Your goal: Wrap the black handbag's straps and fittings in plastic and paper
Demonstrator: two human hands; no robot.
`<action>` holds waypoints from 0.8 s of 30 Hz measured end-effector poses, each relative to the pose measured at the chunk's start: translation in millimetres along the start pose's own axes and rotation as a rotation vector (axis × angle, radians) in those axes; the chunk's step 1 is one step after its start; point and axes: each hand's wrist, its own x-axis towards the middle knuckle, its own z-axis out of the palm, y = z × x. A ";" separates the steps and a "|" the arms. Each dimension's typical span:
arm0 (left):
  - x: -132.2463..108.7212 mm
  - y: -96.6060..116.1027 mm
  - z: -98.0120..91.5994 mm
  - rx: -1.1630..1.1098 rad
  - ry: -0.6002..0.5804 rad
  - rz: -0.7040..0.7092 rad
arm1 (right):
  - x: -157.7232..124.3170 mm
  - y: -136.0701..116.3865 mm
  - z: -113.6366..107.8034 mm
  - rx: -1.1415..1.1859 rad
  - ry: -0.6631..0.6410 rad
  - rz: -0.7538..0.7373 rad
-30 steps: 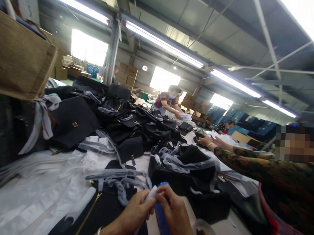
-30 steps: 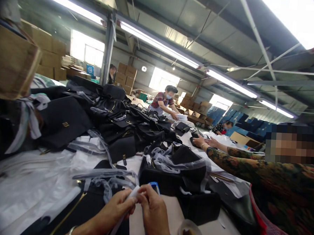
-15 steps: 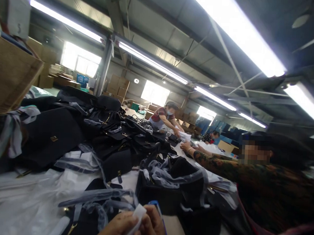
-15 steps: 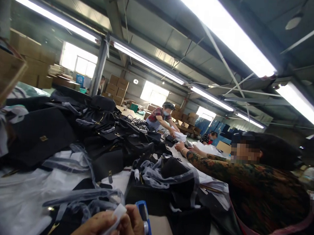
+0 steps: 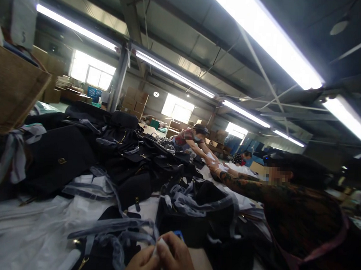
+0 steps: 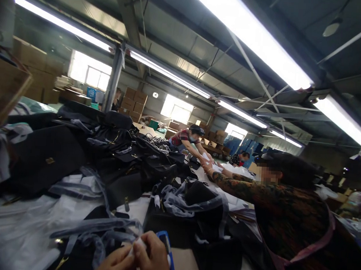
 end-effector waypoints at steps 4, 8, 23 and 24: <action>-9.1 5.2 8.8 0.083 0.101 -0.029 | 3.4 -19.2 13.4 -0.195 0.085 0.041; -13.4 14.9 8.4 0.054 0.162 -0.050 | 10.0 -12.7 19.8 -0.144 0.104 0.071; -31.1 18.5 -1.8 -0.274 0.360 -0.214 | -46.1 17.8 70.3 0.492 -0.048 0.299; -34.3 18.2 -0.5 -0.302 0.352 -0.230 | -45.0 17.3 69.8 0.503 -0.056 0.297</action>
